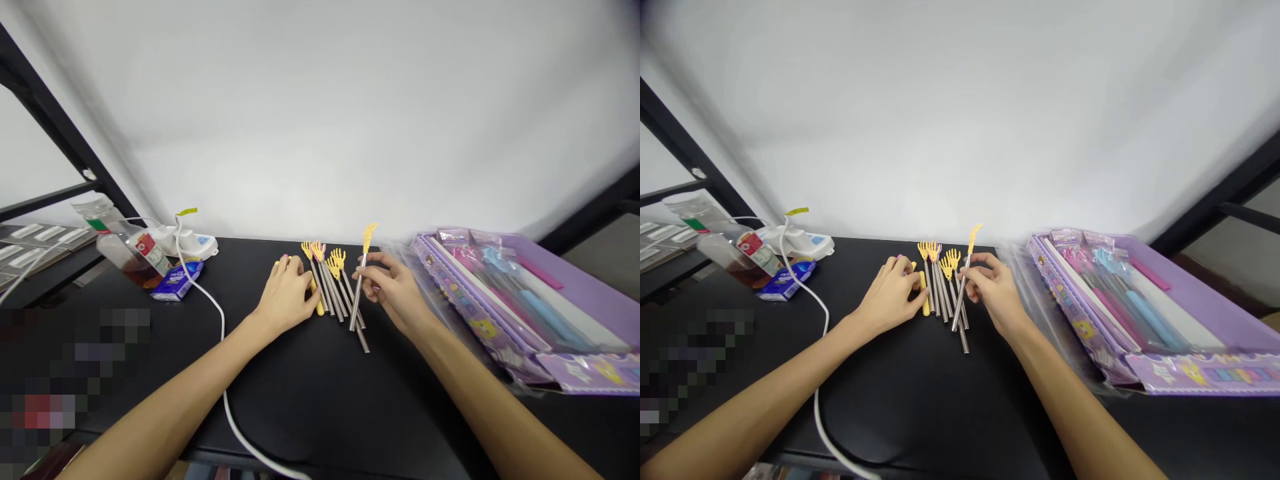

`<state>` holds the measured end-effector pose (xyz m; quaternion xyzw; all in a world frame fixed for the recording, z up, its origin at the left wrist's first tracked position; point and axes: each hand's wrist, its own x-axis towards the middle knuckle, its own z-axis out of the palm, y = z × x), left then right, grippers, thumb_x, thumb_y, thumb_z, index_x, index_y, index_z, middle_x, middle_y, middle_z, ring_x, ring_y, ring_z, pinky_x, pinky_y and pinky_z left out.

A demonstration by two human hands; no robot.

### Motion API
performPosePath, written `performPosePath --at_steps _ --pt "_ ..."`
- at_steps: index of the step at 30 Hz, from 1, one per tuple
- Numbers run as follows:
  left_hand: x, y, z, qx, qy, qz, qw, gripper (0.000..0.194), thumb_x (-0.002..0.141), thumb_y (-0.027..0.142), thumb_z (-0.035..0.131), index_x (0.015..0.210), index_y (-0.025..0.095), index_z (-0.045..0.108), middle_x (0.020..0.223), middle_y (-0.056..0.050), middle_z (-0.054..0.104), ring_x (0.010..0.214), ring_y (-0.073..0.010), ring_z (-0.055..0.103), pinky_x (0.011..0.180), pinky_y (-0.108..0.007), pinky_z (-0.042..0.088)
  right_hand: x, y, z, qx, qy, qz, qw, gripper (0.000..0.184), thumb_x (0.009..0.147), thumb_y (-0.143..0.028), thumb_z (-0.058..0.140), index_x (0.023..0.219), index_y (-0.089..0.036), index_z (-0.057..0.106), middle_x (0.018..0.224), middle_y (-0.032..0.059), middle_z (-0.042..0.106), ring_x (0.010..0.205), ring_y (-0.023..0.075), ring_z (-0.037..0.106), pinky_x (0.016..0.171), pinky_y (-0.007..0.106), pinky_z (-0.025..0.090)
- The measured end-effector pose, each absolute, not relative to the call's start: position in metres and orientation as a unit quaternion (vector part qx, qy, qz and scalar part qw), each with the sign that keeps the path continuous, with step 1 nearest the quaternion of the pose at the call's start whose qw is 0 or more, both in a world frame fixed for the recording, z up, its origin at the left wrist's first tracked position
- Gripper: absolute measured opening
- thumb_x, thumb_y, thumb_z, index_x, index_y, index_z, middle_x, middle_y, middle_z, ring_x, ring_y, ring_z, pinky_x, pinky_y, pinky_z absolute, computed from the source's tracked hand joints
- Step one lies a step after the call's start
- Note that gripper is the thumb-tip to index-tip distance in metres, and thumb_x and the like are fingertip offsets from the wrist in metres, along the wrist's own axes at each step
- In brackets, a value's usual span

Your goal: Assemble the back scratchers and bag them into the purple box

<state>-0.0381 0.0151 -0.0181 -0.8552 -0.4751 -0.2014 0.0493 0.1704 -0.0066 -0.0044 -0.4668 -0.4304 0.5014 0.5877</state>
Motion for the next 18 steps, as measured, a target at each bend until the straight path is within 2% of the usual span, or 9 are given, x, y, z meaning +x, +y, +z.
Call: performPosePath --at_steps 4,9,13,18 --pt "-0.0371 0.0164 -0.0191 -0.839 -0.499 -0.210 0.051 0.017 0.084 0.029 0.062 0.072 0.017 0.067 0.100 -0.011 0.058 0.101 -0.0280 0.050 0.089 -0.042 0.047 0.1711 -0.0056 -0.0032 -0.460 -0.410 0.527 0.585 0.035 0.067 -0.033 0.083 0.091 -0.018 0.062 0.070 0.0021 0.070 0.046 0.0053 0.044 0.042 0.018 0.029" --pt "-0.0346 0.0158 -0.0171 -0.827 -0.515 -0.204 0.094 0.029 0.090 0.037 0.056 0.075 0.016 0.069 0.098 -0.012 0.060 0.100 -0.0301 0.052 0.086 -0.045 0.046 0.1727 -0.0045 -0.0041 -0.455 -0.390 0.536 0.595 0.032 0.065 -0.030 0.085 0.086 -0.019 0.063 0.070 0.0012 0.069 0.048 0.0052 0.045 0.044 0.019 0.030" --pt "-0.0327 0.0186 -0.0165 -0.827 -0.522 -0.181 0.107 0.021 0.087 0.032 0.058 0.080 0.015 0.070 0.099 -0.013 0.061 0.098 -0.0307 0.054 0.083 -0.045 0.046 0.1735 -0.0054 -0.0040 -0.452 -0.391 0.540 0.592 0.031 0.065 -0.030 0.086 0.084 -0.019 0.065 0.069 0.0014 0.068 0.048 0.0056 0.046 0.044 0.019 0.030" --pt "-0.0290 0.0213 -0.0166 -0.833 -0.516 -0.172 0.098 0.019 0.087 0.028 0.058 0.082 0.014 0.070 0.094 -0.014 0.064 0.099 -0.0318 0.057 0.089 -0.045 0.046 0.1715 -0.0072 -0.0006 -0.454 -0.394 0.536 0.593 0.031 0.064 -0.030 0.086 0.083 -0.018 0.066 0.070 0.0025 0.069 0.049 0.0061 0.046 0.044 0.019 0.030"
